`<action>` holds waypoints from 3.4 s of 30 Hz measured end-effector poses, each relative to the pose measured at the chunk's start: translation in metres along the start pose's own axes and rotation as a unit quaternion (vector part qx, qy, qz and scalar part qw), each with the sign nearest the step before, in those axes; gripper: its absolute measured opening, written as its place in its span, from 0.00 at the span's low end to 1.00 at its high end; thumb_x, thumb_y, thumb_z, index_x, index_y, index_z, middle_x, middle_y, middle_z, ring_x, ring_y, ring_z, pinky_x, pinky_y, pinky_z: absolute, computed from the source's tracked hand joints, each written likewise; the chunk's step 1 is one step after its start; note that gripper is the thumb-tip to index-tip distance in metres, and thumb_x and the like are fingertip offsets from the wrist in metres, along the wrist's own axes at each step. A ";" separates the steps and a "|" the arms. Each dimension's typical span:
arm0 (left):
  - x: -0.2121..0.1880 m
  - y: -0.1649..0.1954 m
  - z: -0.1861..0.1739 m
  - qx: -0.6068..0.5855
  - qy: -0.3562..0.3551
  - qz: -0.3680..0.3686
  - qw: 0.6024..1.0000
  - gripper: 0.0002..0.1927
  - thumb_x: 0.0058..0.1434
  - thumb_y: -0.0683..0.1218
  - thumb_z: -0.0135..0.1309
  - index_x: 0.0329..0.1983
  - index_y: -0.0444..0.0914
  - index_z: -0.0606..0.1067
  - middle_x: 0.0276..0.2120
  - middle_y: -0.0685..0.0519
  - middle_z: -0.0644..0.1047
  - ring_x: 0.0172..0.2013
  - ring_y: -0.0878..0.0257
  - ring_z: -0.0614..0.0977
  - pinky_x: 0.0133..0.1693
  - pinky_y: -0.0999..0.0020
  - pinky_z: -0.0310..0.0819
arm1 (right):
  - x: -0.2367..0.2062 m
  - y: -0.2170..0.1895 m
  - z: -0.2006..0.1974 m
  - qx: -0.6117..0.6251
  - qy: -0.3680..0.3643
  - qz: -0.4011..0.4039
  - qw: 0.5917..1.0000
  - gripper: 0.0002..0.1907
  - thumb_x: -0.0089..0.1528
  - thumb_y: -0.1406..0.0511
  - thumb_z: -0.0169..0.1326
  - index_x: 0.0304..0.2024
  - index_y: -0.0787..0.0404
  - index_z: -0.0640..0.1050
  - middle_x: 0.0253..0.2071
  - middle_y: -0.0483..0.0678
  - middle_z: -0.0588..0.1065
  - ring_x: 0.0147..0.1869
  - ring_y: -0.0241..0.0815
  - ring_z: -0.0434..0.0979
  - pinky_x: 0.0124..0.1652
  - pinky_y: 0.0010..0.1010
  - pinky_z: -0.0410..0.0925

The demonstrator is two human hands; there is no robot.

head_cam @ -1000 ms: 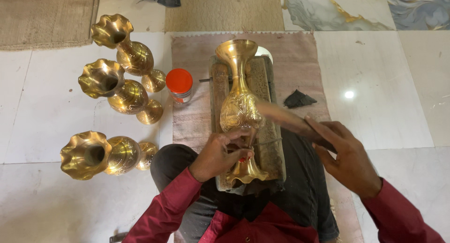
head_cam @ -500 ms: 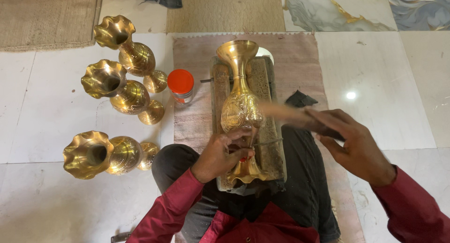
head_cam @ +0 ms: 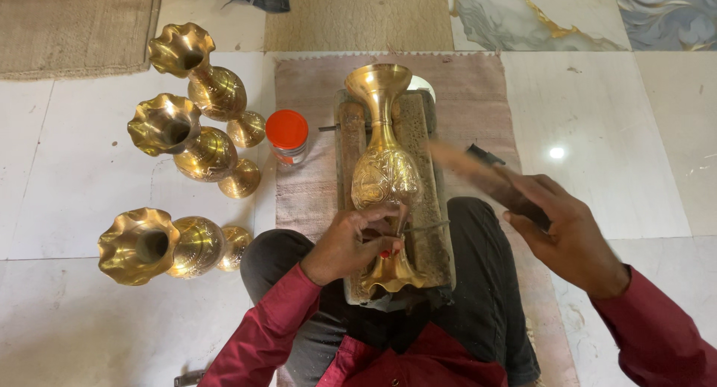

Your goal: The person sits on the floor and works an engraved brass vase held against a padded support, striking a punch held against the vase surface with a wooden mallet in the other hand to emboss the decorative pattern. Several finished brass vases lie on the floor beside the work area.

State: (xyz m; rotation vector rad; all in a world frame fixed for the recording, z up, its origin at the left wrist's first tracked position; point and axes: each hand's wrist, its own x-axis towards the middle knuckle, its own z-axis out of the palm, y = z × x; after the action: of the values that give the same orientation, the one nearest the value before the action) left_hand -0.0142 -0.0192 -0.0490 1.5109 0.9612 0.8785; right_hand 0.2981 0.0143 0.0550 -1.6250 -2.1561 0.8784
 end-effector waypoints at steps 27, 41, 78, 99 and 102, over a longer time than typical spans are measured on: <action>-0.005 -0.014 -0.004 -0.073 -0.035 0.003 0.997 0.25 0.62 0.39 0.63 0.63 0.37 0.74 0.38 0.52 0.86 0.40 0.66 0.88 0.47 0.68 0.85 | 0.005 -0.019 -0.006 -0.168 0.048 -0.154 0.972 0.38 0.57 0.74 0.58 0.69 0.47 0.69 0.55 0.53 0.76 0.57 0.53 0.76 0.53 0.44 0.74; -0.003 -0.023 -0.003 -0.091 -0.034 0.006 0.995 0.24 0.62 0.38 0.62 0.62 0.37 0.74 0.36 0.51 0.85 0.38 0.66 0.87 0.45 0.69 0.85 | 0.008 -0.032 -0.006 -0.139 0.035 -0.113 0.983 0.36 0.59 0.72 0.55 0.69 0.47 0.67 0.56 0.50 0.74 0.53 0.48 0.79 0.47 0.38 0.77; -0.007 -0.034 -0.003 -0.107 -0.015 0.029 0.994 0.24 0.61 0.37 0.63 0.60 0.38 0.74 0.36 0.53 0.84 0.38 0.66 0.87 0.43 0.70 0.85 | 0.012 -0.039 -0.006 -0.085 -0.015 -0.068 0.994 0.34 0.60 0.72 0.55 0.68 0.45 0.67 0.58 0.48 0.73 0.51 0.45 0.79 0.45 0.34 0.78; -0.012 -0.040 -0.001 -0.138 -0.005 0.026 0.990 0.21 0.60 0.35 0.64 0.57 0.37 0.76 0.37 0.51 0.84 0.39 0.65 0.86 0.43 0.70 0.84 | 0.010 -0.047 -0.009 -0.055 0.001 -0.111 0.992 0.35 0.61 0.71 0.55 0.70 0.46 0.67 0.61 0.49 0.71 0.56 0.45 0.78 0.48 0.35 0.77; -0.013 -0.038 -0.002 -0.101 -0.012 0.024 0.994 0.20 0.60 0.36 0.63 0.55 0.37 0.76 0.37 0.52 0.85 0.39 0.65 0.87 0.43 0.70 0.86 | 0.009 -0.054 -0.010 -0.335 0.059 -0.200 0.919 0.34 0.57 0.75 0.56 0.65 0.47 0.73 0.49 0.49 0.76 0.52 0.53 0.75 0.56 0.50 0.70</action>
State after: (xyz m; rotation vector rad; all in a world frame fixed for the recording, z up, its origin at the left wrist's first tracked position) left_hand -0.0258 -0.0266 -0.0870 1.3724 0.7954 0.9601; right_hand 0.2608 0.0163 0.0958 -1.3305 -2.7242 -0.1033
